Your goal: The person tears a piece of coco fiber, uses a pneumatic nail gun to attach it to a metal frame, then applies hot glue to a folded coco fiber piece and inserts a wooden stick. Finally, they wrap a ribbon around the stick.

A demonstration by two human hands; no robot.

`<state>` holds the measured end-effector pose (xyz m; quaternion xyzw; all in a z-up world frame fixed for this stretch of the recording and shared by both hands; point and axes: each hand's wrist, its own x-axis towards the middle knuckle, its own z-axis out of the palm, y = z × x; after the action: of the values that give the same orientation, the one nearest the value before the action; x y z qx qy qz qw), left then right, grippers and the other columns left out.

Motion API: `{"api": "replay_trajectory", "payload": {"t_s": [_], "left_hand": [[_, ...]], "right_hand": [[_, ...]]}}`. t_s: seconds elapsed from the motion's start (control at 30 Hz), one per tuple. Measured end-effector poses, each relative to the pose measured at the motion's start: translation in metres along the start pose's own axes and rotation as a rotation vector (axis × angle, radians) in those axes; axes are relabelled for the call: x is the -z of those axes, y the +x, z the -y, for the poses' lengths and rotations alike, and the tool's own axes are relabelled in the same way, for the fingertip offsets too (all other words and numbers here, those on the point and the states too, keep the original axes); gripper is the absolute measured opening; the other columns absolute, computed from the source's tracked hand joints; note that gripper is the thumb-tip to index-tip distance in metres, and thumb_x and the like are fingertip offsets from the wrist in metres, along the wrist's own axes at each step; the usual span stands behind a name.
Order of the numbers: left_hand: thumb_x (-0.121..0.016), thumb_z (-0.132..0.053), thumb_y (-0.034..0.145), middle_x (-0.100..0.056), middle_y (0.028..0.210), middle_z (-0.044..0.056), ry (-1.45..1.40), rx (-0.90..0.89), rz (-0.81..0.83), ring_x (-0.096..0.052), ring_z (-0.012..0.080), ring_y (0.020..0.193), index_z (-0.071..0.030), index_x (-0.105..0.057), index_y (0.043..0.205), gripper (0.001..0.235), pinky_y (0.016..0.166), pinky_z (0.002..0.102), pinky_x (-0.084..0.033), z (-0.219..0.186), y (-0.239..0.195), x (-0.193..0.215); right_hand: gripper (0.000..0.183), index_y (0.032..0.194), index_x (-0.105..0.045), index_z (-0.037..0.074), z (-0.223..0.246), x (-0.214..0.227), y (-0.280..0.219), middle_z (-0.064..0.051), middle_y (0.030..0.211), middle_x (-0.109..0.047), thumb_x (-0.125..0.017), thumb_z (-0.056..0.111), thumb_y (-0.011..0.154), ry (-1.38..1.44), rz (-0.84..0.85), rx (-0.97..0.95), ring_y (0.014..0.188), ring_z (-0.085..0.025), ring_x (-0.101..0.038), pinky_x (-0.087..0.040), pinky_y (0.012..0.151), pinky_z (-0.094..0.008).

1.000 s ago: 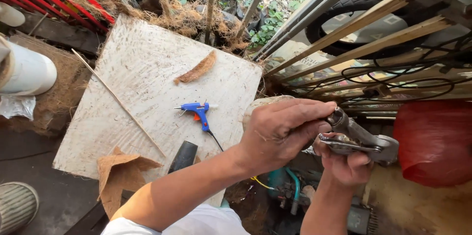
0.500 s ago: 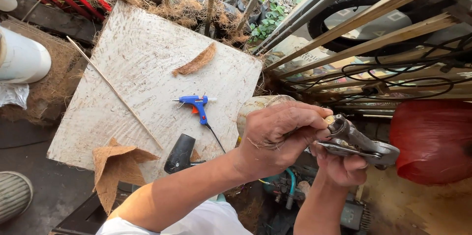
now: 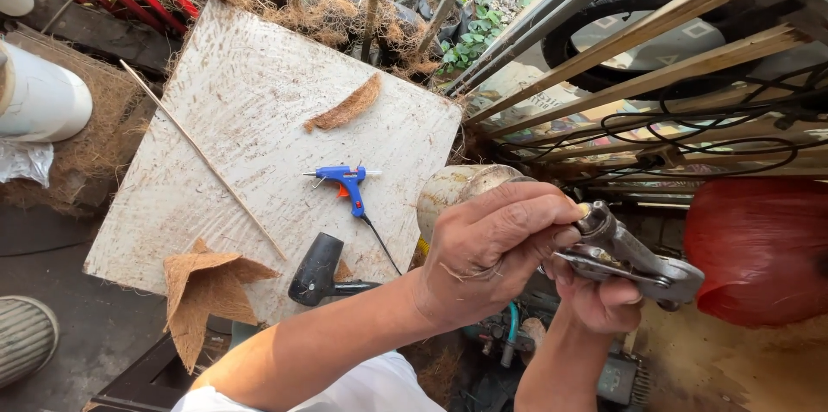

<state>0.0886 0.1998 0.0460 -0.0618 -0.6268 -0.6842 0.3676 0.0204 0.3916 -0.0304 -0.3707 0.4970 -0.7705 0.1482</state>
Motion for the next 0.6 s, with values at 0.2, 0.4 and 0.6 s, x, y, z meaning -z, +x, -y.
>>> {"api": "replay_trajectory", "payload": {"t_s": [0.2, 0.4, 0.6], "left_hand": [[-0.062, -0.01, 0.103, -0.068, 0.113, 0.015, 0.047, 0.023, 0.039, -0.073, 0.0259, 0.096, -0.004, -0.063, 0.12, 0.018, 0.089, 0.035, -0.064, 0.001, -0.004, 0.002], [-0.056, -0.015, 0.107, -0.066, 0.127, 0.011, 0.077, 0.094, 0.125, -0.072, 0.0246, 0.11, -0.009, -0.057, 0.133, 0.027, 0.099, 0.034, -0.062, 0.003, -0.002, 0.004], [-0.06, -0.017, 0.101, -0.069, 0.124, 0.01, 0.045, 0.192, 0.108, -0.072, 0.0238, 0.11, -0.009, -0.059, 0.129, 0.029, 0.095, 0.032, -0.06, 0.001, -0.001, 0.007]], "right_hand": [[0.067, 0.127, -0.054, -0.003, 0.005, -0.005, 0.003, -0.001, 0.076, -0.054, -0.06, 0.059, 0.104, 0.028, 0.03, -0.069, 0.067, -0.011, -0.048, -0.041, 0.065, -0.024], [0.068, 0.143, -0.047, -0.001, -0.001, -0.001, 0.0, -0.004, 0.082, -0.058, -0.058, 0.055, 0.107, 0.097, 0.058, -0.048, 0.07, -0.011, -0.048, -0.041, 0.066, -0.025], [0.06, 0.125, -0.059, 0.0, -0.002, -0.008, 0.002, -0.002, 0.069, -0.056, -0.057, 0.057, 0.105, 0.025, -0.014, -0.024, 0.062, -0.012, -0.05, -0.043, 0.062, -0.025]]}}
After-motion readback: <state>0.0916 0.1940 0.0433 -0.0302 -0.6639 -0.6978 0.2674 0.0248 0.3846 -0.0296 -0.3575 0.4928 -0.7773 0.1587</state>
